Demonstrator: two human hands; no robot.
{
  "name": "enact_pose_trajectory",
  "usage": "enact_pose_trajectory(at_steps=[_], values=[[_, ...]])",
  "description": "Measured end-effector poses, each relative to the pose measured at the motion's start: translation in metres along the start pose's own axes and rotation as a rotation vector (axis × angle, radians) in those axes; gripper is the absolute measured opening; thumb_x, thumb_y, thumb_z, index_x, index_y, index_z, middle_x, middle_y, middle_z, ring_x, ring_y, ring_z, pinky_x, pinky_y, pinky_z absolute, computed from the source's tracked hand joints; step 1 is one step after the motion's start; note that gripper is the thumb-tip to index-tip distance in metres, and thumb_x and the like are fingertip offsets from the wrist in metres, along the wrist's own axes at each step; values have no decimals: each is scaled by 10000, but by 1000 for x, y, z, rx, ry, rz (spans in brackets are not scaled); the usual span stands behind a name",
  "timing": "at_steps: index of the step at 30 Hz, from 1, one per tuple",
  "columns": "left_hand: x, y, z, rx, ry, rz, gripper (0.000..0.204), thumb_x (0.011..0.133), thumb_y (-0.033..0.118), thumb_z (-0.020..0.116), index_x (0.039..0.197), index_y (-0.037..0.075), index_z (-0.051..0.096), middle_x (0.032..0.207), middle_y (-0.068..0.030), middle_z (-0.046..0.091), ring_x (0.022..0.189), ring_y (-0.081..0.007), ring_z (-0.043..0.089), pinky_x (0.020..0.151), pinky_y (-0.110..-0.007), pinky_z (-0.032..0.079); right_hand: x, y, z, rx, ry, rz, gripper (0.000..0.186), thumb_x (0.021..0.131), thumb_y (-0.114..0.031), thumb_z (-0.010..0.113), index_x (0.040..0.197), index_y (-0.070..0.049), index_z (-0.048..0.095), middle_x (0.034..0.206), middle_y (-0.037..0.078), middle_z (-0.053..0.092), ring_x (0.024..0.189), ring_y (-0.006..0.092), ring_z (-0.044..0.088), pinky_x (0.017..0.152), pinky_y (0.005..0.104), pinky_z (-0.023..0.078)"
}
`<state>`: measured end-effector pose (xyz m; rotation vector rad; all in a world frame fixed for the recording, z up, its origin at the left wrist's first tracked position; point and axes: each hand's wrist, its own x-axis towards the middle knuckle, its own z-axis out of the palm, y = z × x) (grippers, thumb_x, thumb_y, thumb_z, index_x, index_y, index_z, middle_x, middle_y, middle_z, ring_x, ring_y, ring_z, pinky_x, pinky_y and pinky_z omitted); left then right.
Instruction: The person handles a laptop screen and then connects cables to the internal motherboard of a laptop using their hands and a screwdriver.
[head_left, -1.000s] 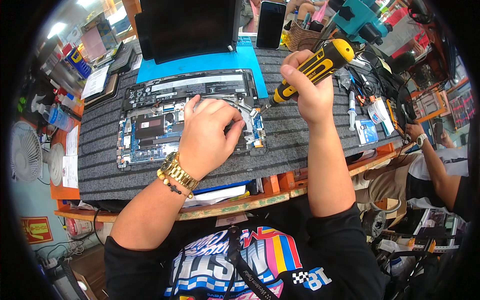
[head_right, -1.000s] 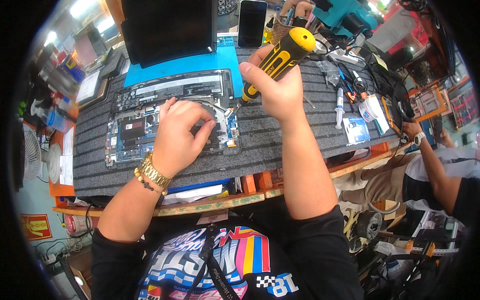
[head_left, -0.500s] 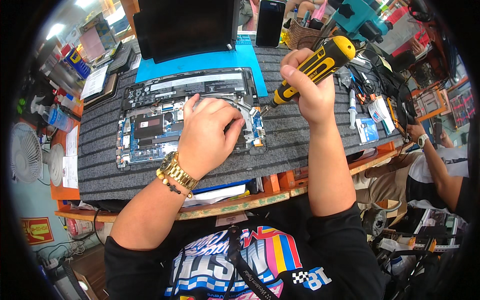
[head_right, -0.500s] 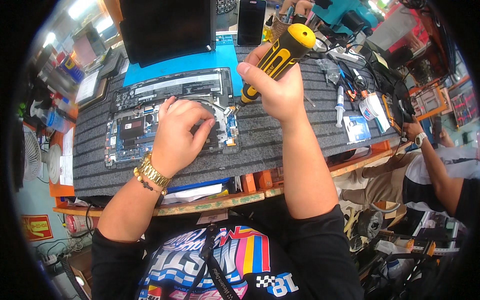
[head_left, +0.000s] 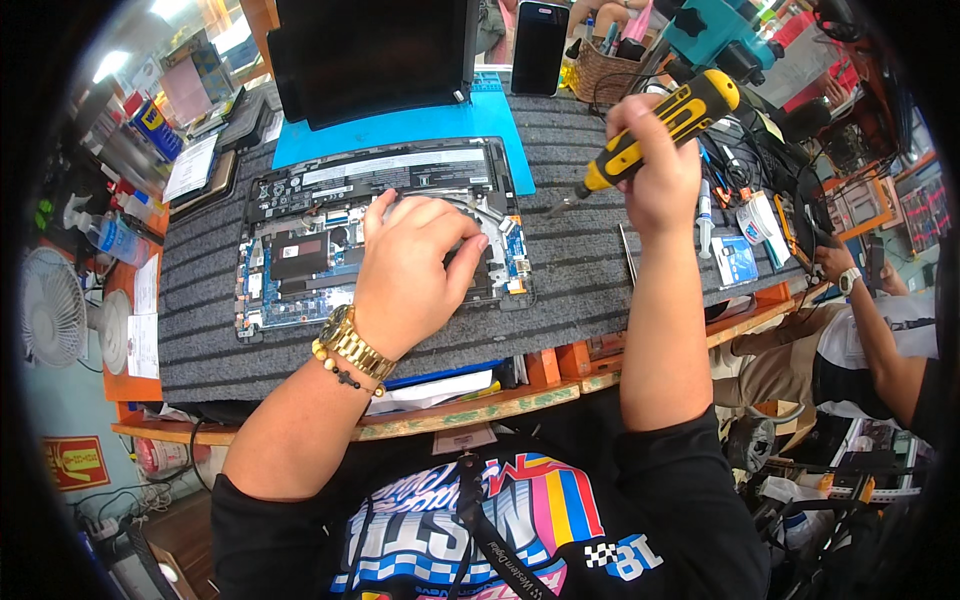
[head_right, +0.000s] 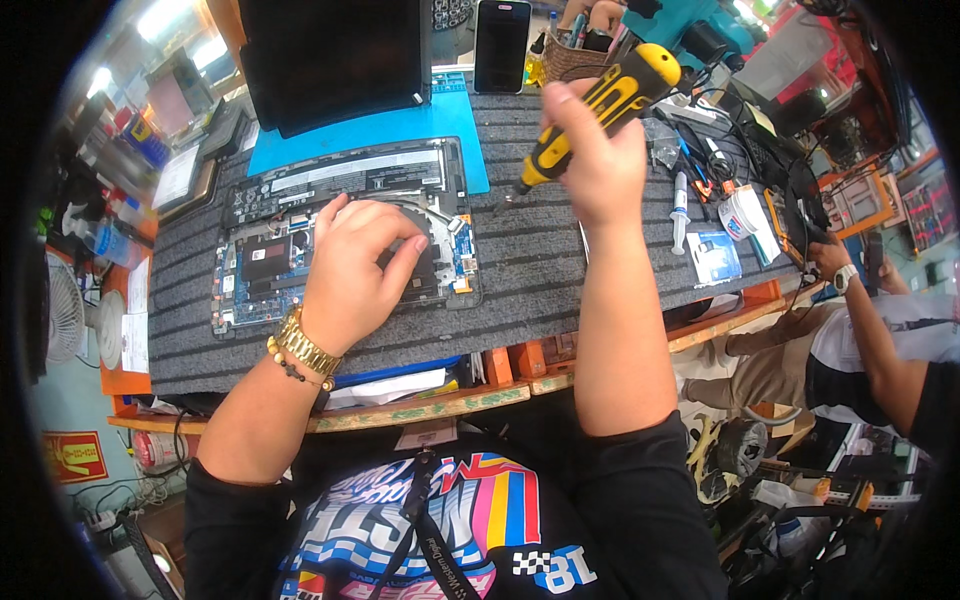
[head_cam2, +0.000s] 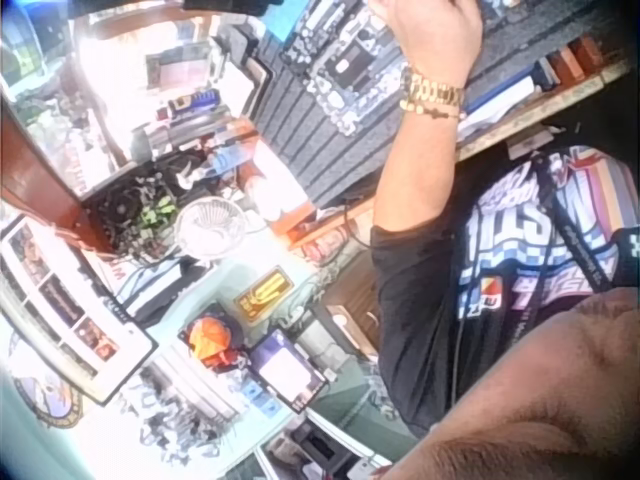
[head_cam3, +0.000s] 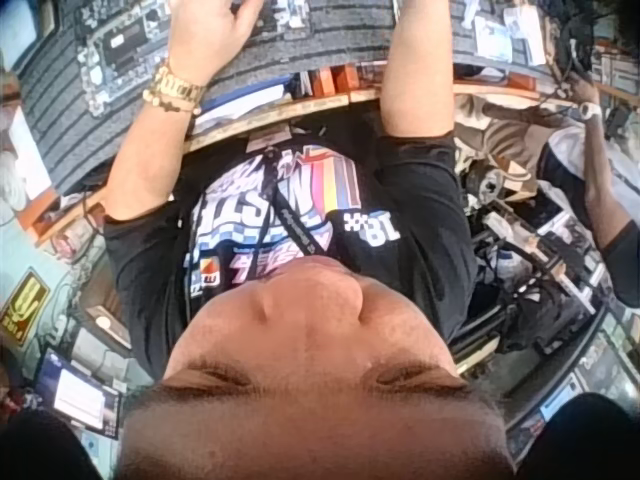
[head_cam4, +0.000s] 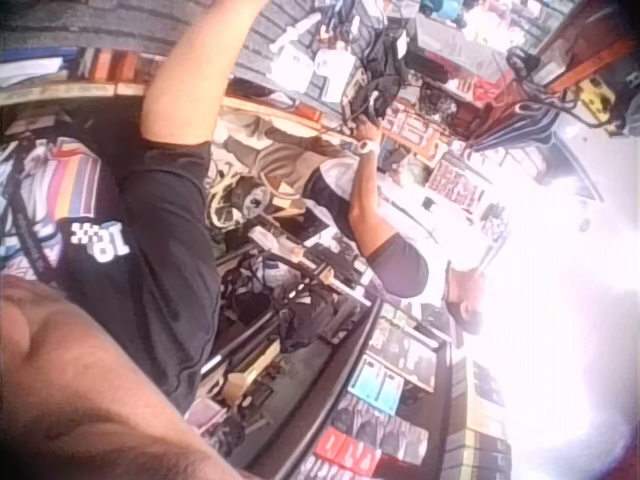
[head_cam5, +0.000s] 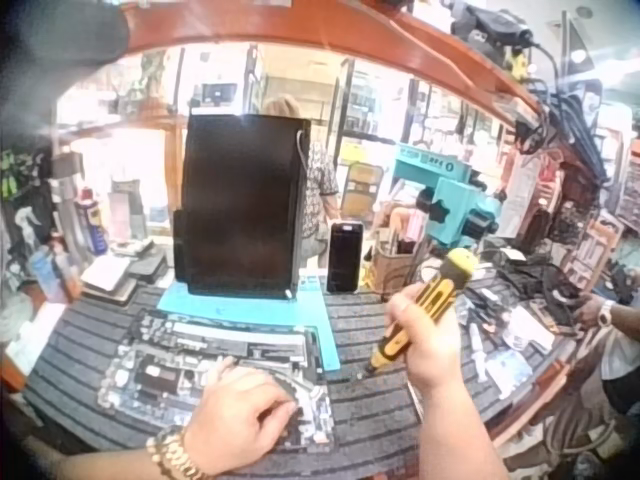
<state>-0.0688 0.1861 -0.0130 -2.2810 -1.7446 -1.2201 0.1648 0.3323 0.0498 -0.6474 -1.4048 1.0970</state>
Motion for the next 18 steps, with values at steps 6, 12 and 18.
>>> enact_pose_trajectory(at_steps=[6,12,18], values=[[1,0,-1,-19,-5,2,101,1015,151,702,945,79,700,971,-59,716,1011,-306,691,1162,-573,405,21,1,-50,-65,128,245,411,1043,-473,730,1020,-71,653,766,54,681,595,125,613,516,280,438],[3,2,-7,-92,-26,-54,61,988,138,687,959,87,669,947,-66,683,967,-329,670,1151,-593,405,20,14,-83,-991,-60,407,773,899,-590,810,1311,58,722,1143,253,781,1003,339,771,908,440,579],[3,0,-8,-75,3,-19,55,949,123,722,960,98,675,973,-50,700,982,-311,680,1157,-582,408,14,11,-93,-1124,-140,528,700,889,-559,848,1277,12,730,966,145,771,856,252,724,698,399,563]])
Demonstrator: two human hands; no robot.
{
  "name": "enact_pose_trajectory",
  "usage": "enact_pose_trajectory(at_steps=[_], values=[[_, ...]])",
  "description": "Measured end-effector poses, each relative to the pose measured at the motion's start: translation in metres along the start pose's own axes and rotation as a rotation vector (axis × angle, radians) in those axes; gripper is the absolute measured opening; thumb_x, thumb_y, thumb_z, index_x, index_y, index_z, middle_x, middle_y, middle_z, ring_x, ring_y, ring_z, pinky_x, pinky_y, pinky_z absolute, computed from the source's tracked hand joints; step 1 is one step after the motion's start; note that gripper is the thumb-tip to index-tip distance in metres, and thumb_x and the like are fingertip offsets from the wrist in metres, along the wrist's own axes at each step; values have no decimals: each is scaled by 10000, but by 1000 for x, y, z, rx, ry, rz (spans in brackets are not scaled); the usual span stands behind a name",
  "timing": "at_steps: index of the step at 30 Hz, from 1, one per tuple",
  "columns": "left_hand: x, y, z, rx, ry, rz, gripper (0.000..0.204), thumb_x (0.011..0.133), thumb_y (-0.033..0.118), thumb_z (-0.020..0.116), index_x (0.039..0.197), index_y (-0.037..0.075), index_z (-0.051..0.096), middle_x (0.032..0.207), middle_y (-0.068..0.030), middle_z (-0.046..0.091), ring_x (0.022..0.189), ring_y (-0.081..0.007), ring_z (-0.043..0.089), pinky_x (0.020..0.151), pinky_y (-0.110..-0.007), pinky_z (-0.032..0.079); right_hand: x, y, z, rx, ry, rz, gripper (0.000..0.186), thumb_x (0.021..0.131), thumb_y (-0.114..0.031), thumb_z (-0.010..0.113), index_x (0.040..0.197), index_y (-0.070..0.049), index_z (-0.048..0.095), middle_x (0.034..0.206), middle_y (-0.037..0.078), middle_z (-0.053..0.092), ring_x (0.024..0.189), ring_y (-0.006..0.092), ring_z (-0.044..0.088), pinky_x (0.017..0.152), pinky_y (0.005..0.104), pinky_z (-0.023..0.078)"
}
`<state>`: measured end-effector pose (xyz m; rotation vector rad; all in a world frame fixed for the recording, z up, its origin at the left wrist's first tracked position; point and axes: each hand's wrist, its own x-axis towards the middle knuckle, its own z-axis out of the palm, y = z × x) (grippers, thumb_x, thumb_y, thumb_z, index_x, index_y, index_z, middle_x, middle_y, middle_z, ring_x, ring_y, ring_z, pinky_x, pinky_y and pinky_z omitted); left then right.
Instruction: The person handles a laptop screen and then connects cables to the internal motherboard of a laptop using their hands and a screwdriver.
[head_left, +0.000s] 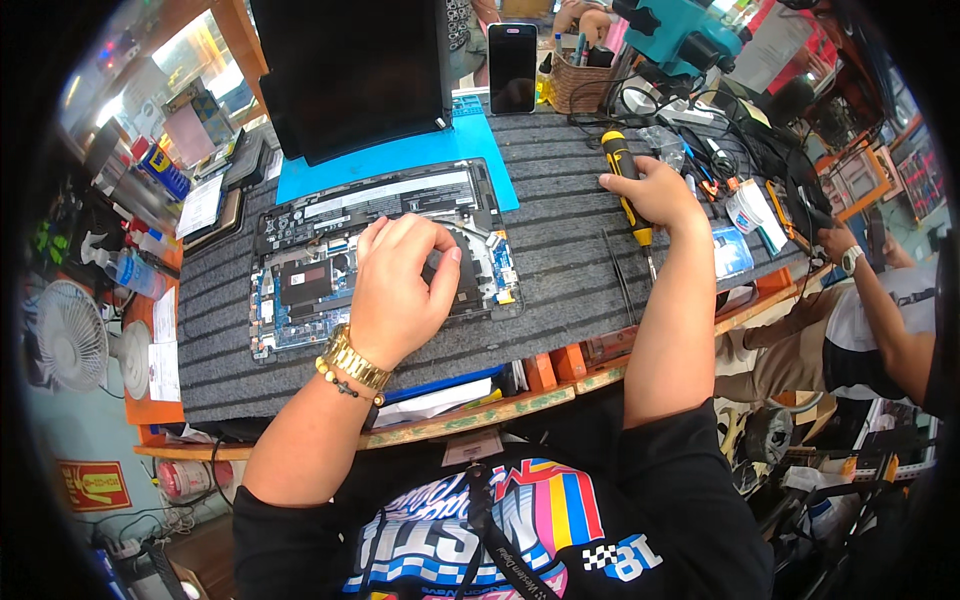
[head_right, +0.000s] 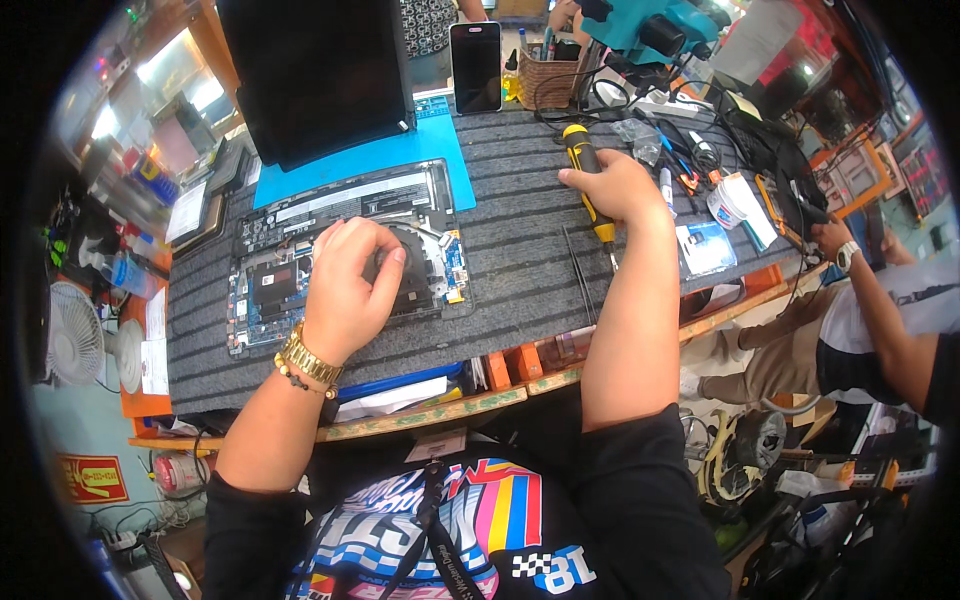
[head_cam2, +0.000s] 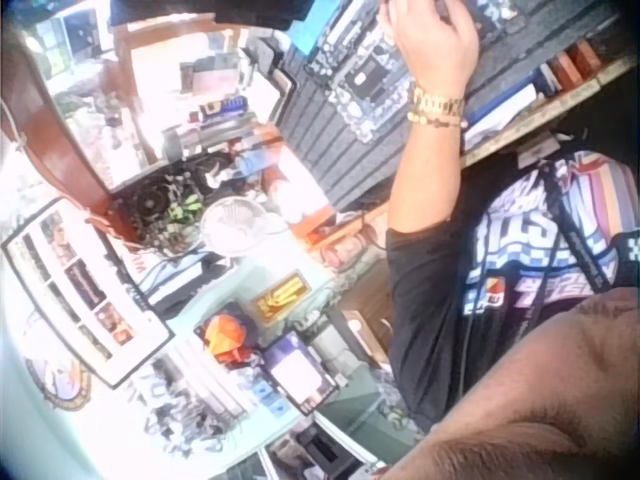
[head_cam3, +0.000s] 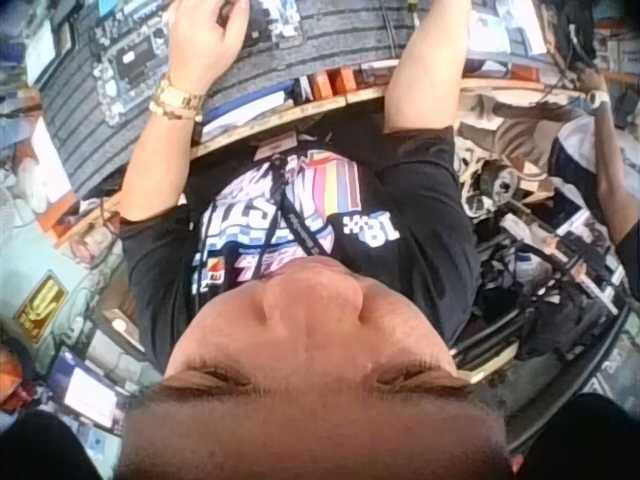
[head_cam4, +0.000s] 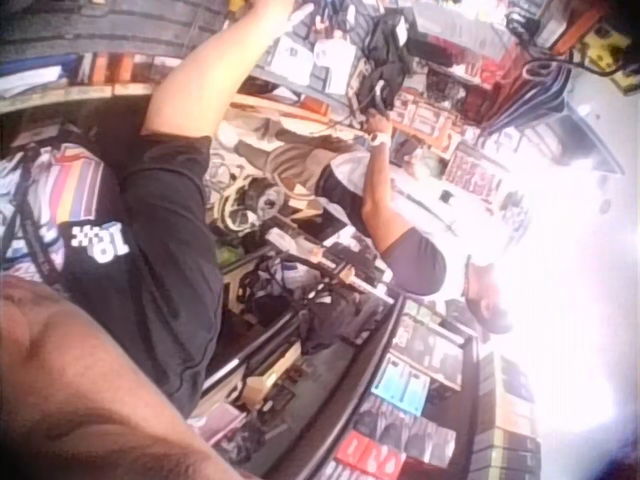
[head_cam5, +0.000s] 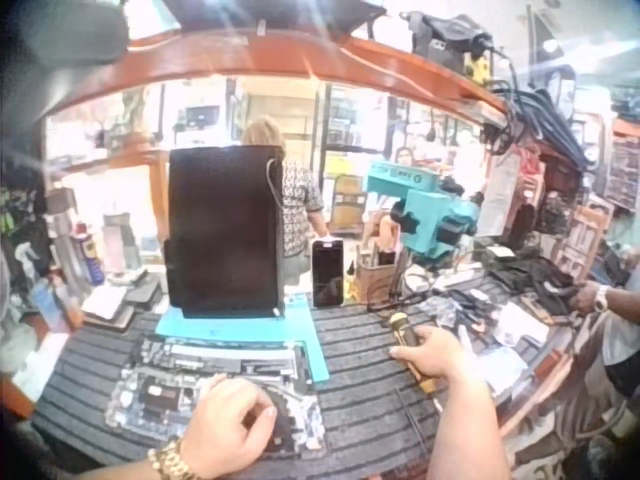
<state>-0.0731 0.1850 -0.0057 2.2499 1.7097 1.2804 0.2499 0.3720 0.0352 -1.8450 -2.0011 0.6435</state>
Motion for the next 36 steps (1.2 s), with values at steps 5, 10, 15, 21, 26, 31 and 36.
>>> enact_pose_trajectory(at_steps=[5,10,15,21,26,31,36], values=[[0,2,-1,15,10,12,45,933,114,740,961,117,706,984,-37,714,1002,-298,692,1161,-578,410,0,2,-1,-30,-41,107,635,831,-454,917,1258,-10,762,1030,173,799,911,281,773,767,430,604],[0,3,-3,21,17,8,45,931,111,748,969,124,727,990,-32,726,1006,-292,697,1166,-581,408,3,0,1,-122,-73,150,648,779,-410,959,1229,10,756,1072,196,802,956,309,779,809,435,605],[-1,0,-7,51,68,42,32,969,104,732,987,79,737,988,-76,753,983,-316,705,1089,-498,460,6,2,12,-120,173,3,538,790,-341,941,1159,3,755,1074,208,790,999,347,766,873,427,597],[7,-4,-15,43,111,24,62,992,85,718,961,37,742,962,-114,755,949,-333,708,895,-425,526,-8,-38,33,199,139,-524,166,902,-134,827,976,-11,745,777,17,654,761,106,601,711,310,514],[13,-9,-12,31,126,12,81,989,86,728,945,18,739,946,-132,752,920,-341,709,848,-422,544,-29,-66,50,198,-385,-652,195,879,-119,846,1038,-14,806,777,24,706,735,112,637,708,316,532],[16,-8,-10,50,101,14,87,982,89,737,938,14,738,947,-138,755,914,-337,714,847,-421,547,-37,-77,57,79,-437,-631,222,850,-159,838,1036,-39,819,844,106,758,797,235,717,774,380,580],[18,-11,-14,23,110,-9,91,978,96,743,939,13,739,951,-141,760,906,-338,716,838,-423,550,-39,-77,70,99,-354,-702,144,820,-65,815,946,0,792,848,120,745,771,216,707,741,365,572]])
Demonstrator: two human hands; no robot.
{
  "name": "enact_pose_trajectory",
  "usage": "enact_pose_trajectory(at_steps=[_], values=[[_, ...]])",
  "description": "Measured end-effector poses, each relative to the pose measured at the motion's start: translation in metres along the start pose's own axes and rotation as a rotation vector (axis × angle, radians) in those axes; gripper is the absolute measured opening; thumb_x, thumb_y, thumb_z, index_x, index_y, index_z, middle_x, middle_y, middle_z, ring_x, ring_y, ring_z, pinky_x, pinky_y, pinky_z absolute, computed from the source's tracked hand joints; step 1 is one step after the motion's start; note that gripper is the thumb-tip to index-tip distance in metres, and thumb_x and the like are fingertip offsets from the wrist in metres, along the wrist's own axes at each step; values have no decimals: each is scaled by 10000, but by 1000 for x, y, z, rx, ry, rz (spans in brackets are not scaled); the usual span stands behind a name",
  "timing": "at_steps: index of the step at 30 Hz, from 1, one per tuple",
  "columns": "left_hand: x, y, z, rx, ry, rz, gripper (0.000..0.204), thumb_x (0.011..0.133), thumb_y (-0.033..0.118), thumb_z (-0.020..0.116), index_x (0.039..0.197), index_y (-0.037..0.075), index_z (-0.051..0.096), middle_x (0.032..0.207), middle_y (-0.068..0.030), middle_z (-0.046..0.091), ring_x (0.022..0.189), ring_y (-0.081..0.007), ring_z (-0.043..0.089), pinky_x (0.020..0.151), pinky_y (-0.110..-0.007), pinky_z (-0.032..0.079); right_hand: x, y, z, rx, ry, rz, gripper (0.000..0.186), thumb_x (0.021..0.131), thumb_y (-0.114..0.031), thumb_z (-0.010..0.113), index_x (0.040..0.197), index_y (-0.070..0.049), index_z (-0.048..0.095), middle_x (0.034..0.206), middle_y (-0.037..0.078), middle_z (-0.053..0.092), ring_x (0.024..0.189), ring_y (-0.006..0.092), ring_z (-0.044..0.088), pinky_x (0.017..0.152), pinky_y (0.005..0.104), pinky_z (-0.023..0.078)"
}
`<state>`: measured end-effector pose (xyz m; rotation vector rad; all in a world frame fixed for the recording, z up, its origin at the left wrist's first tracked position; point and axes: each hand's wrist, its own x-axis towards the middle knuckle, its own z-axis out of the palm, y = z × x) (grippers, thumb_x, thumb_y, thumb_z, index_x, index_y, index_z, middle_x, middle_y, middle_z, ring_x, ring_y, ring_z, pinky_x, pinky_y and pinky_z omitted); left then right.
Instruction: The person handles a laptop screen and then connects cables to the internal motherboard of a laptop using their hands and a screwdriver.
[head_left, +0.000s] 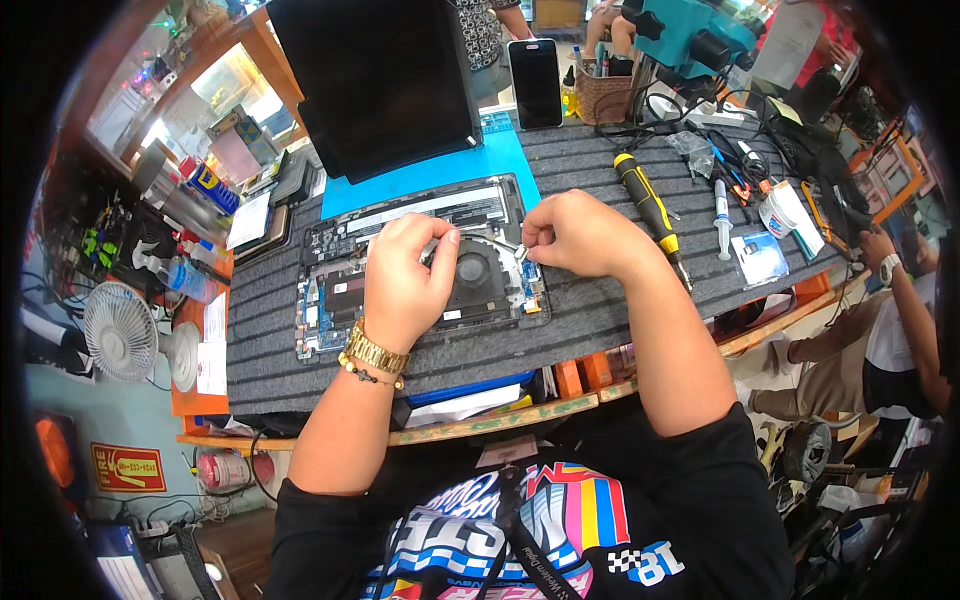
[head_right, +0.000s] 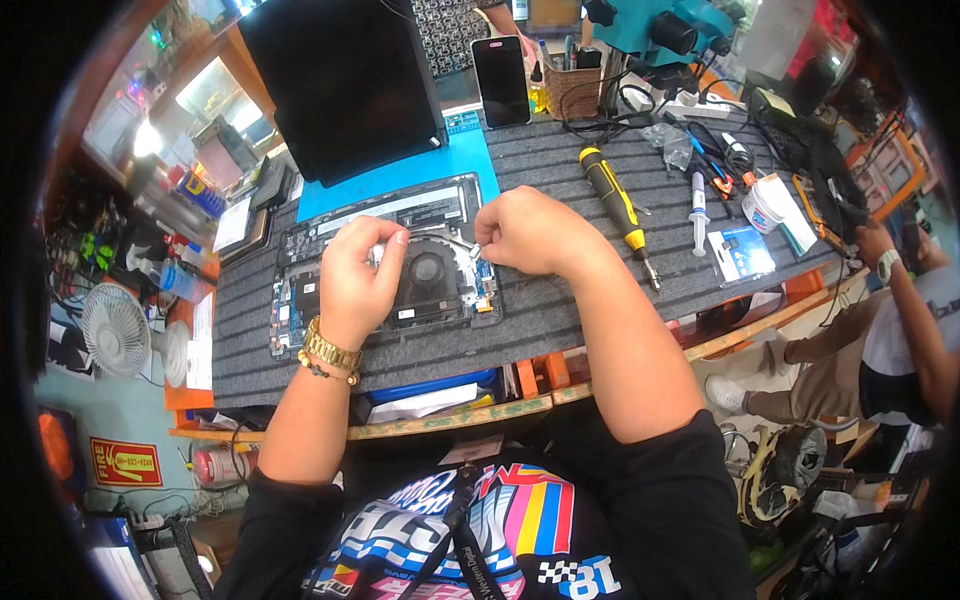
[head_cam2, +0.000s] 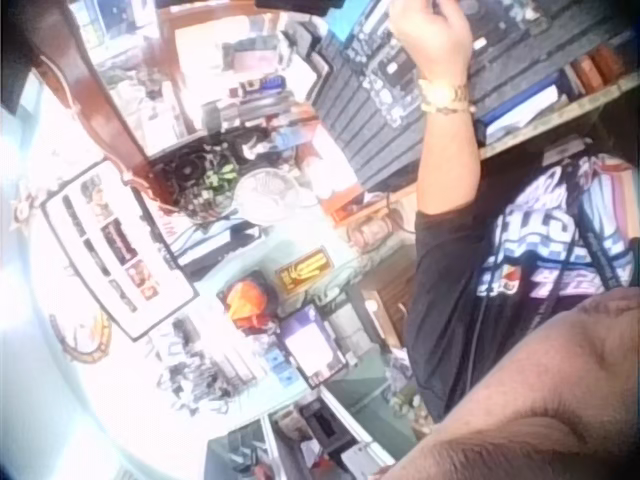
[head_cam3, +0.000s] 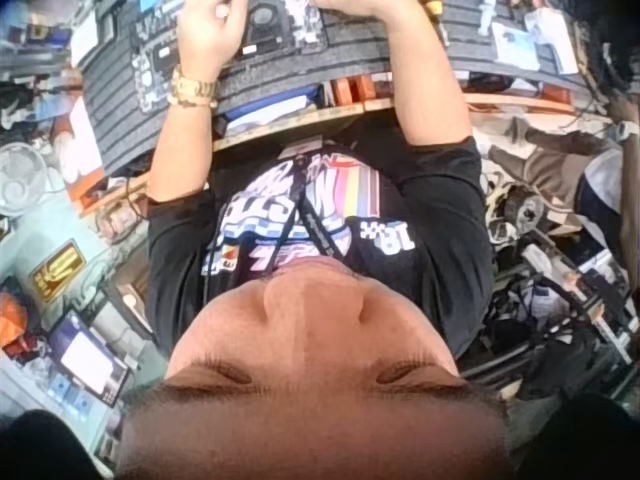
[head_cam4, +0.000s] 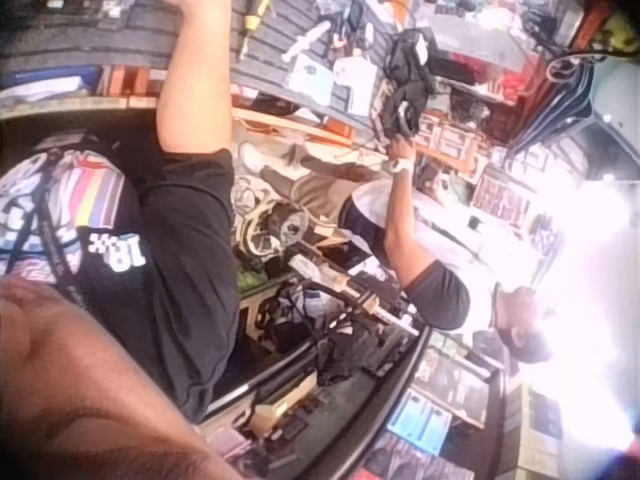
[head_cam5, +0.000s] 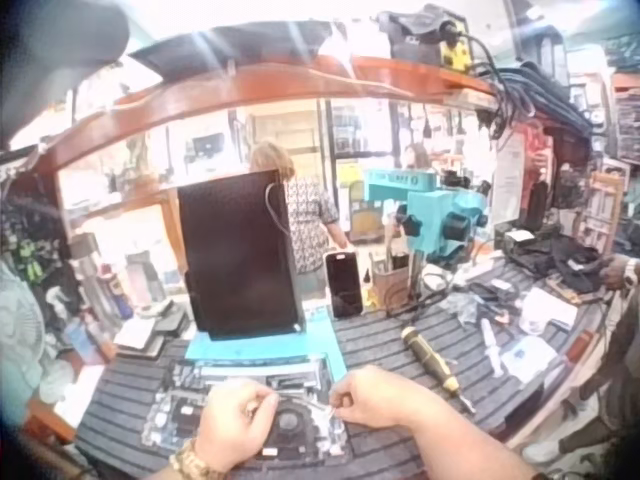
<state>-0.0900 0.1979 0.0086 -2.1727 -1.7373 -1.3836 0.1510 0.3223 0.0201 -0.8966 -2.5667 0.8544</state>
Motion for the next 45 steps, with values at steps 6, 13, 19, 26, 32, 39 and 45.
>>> enact_pose_trajectory(at_steps=[6,13,19,26,32,39,45], values=[[-6,-6,1,29,-22,19,92,976,98,745,944,11,745,951,-146,760,913,-344,719,837,-426,554,3,-5,4,-37,-14,-83,84,848,-53,784,925,-33,758,873,107,695,843,261,704,782,392,567],[-8,-3,3,12,-8,49,89,967,107,749,933,25,743,925,-134,746,879,-342,707,810,-443,540,6,0,4,-79,-150,-125,97,931,-56,720,1014,-76,673,960,94,626,959,306,661,832,424,543],[-10,-1,3,4,-13,45,95,969,138,758,928,52,746,904,-104,736,880,-325,702,809,-440,523,9,1,4,-118,-205,-107,92,987,-86,710,1062,-81,656,1059,118,614,1026,334,641,891,429,529],[-13,0,1,37,7,47,100,971,157,758,933,64,751,900,-86,731,880,-310,696,845,-434,513,7,-3,4,-87,-192,-111,85,986,-65,702,1050,-76,647,1038,109,602,1007,316,634,883,418,521],[-13,1,2,12,-18,36,82,962,154,759,943,75,749,914,-86,733,898,-314,694,858,-436,507,6,5,5,-7,-123,-100,80,965,-45,708,1030,-59,663,986,98,627,929,266,651,840,397,542],[-11,8,0,20,-43,28,58,963,101,728,931,55,715,936,-124,730,924,-366,686,867,-456,499,19,-5,27,-144,112,-157,129,875,-144,747,940,-33,730,957,172,747,907,387,745,796,471,597],[-11,13,0,11,-31,30,65,961,88,732,914,49,710,929,-105,731,920,-343,677,881,-448,492,15,-33,37,-330,166,16,152,872,-134,711,944,-26,790,994,226,776,983,429,765,886,518,621]])
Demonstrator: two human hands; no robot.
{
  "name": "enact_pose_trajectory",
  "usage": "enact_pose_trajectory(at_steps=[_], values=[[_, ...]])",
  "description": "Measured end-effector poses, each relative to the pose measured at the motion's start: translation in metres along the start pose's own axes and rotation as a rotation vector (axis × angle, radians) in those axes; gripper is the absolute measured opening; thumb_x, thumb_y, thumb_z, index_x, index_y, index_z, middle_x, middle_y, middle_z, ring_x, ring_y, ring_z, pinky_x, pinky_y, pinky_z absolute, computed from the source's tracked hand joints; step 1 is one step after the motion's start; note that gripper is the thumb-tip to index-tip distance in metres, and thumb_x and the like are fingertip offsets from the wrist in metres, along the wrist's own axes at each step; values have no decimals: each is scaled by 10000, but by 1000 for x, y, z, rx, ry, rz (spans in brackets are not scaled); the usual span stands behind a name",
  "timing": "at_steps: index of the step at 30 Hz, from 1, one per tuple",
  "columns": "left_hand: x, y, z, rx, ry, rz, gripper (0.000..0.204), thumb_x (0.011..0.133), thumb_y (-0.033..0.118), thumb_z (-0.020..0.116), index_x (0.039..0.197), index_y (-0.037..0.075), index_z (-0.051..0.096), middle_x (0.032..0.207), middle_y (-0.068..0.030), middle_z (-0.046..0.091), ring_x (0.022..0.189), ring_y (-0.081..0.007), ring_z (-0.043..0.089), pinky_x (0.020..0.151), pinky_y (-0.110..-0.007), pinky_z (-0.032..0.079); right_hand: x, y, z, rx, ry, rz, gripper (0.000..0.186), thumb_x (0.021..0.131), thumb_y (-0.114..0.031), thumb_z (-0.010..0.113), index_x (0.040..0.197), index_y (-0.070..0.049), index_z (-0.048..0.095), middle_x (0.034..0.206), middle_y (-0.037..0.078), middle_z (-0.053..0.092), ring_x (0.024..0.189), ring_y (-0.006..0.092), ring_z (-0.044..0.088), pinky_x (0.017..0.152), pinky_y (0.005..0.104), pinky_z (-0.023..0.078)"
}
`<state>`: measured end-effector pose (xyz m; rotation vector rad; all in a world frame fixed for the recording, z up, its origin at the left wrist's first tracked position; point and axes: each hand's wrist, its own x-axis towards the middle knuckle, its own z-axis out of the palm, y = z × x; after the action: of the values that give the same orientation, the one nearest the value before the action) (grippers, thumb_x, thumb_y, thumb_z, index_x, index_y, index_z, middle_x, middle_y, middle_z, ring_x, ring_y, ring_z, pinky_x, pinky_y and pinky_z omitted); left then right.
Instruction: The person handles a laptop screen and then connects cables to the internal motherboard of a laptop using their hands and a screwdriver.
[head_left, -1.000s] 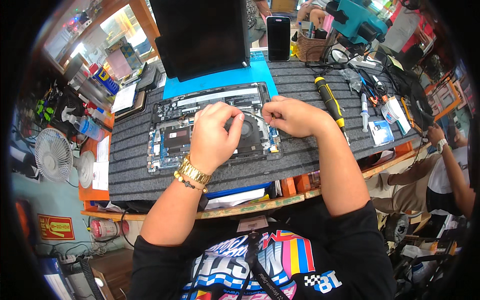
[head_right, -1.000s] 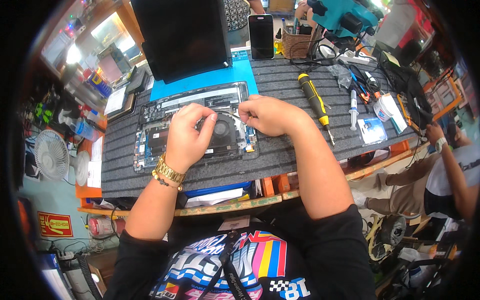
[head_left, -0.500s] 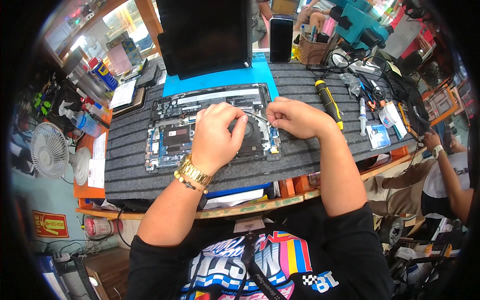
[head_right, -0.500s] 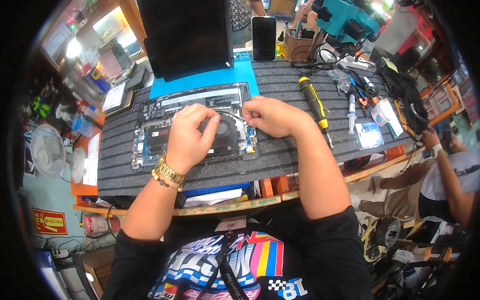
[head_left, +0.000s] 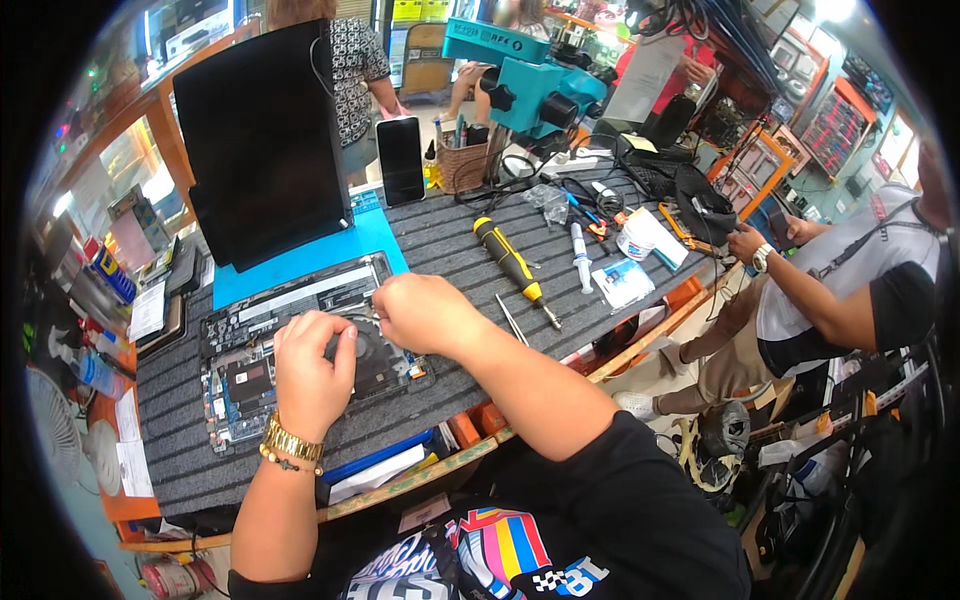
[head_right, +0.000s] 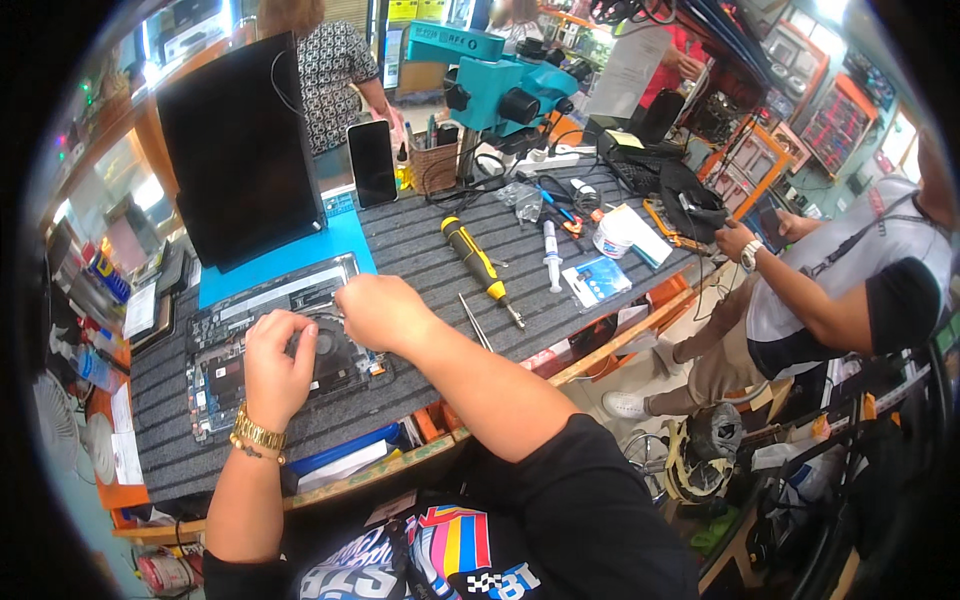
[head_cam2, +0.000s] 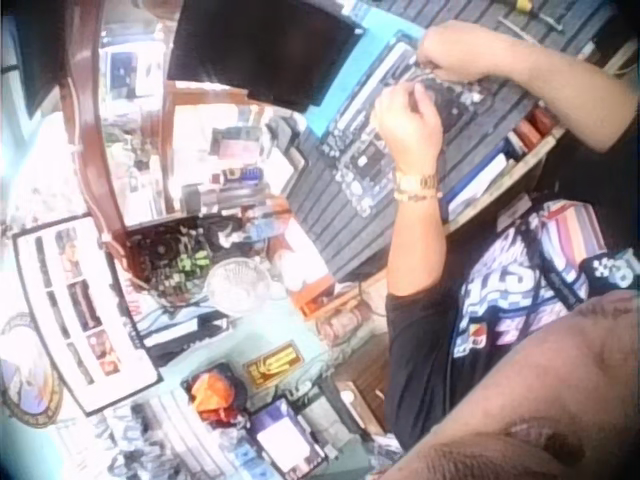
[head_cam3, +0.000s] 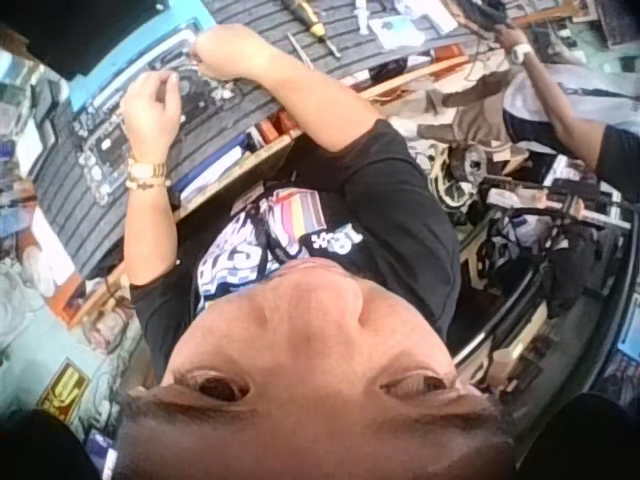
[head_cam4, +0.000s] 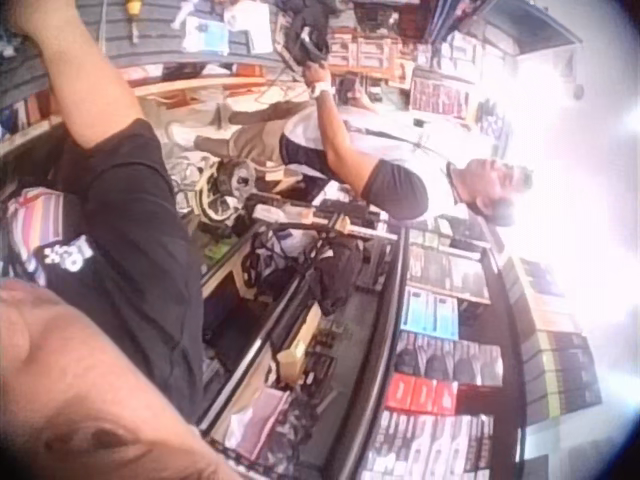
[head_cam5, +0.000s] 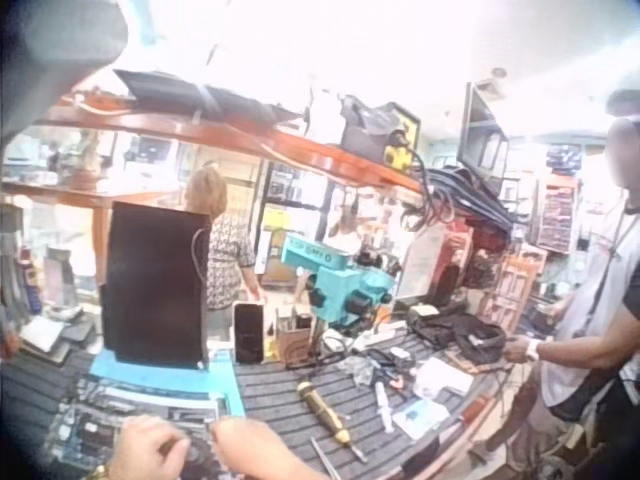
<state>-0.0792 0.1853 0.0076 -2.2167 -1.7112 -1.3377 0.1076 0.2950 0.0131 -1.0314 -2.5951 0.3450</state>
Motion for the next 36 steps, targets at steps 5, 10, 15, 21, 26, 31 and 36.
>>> enact_pose_trajectory(at_steps=[5,10,15,21,26,31,36], values=[[2,3,3,-2,-3,-1,74,954,94,735,906,45,708,918,-110,727,914,-342,675,876,-449,490,-5,-9,3,-98,19,114,125,858,-100,720,888,0,789,943,242,774,908,426,787,822,506,643],[0,-1,-6,-283,-247,98,49,862,65,758,836,64,716,932,-86,761,920,-325,683,847,-447,500,-1,-10,6,-53,-17,156,166,835,-124,730,905,17,787,949,270,767,917,451,777,844,519,635],[-7,3,-13,-289,-528,192,72,846,96,775,798,72,726,1253,-107,798,900,-313,598,919,-421,505,9,0,10,22,3,133,210,798,-188,765,877,5,790,870,275,754,889,459,761,831,525,621],[-13,2,-4,-234,-585,187,103,838,127,714,741,95,698,1349,-92,760,990,-334,593,931,-465,484,5,13,8,165,25,76,189,767,-166,802,842,6,780,789,237,748,776,408,763,754,462,611],[-17,1,-6,-210,-582,171,133,846,140,705,725,86,708,1349,-77,764,984,-315,578,917,-454,478,7,11,10,171,13,101,165,773,-117,783,843,32,770,773,204,751,709,334,751,721,420,603],[-18,0,-5,-196,-571,179,151,853,146,700,718,86,729,1348,-70,767,986,-292,573,919,-445,476,9,6,5,177,-26,126,182,776,-129,790,852,36,776,805,228,756,768,361,756,765,437,608],[-18,0,-4,-182,-569,194,139,852,146,704,732,90,747,1345,-65,767,1023,-275,583,924,-442,480,10,2,2,169,-27,136,197,768,-146,796,851,31,780,818,266,749,818,418,766,794,469,612]])
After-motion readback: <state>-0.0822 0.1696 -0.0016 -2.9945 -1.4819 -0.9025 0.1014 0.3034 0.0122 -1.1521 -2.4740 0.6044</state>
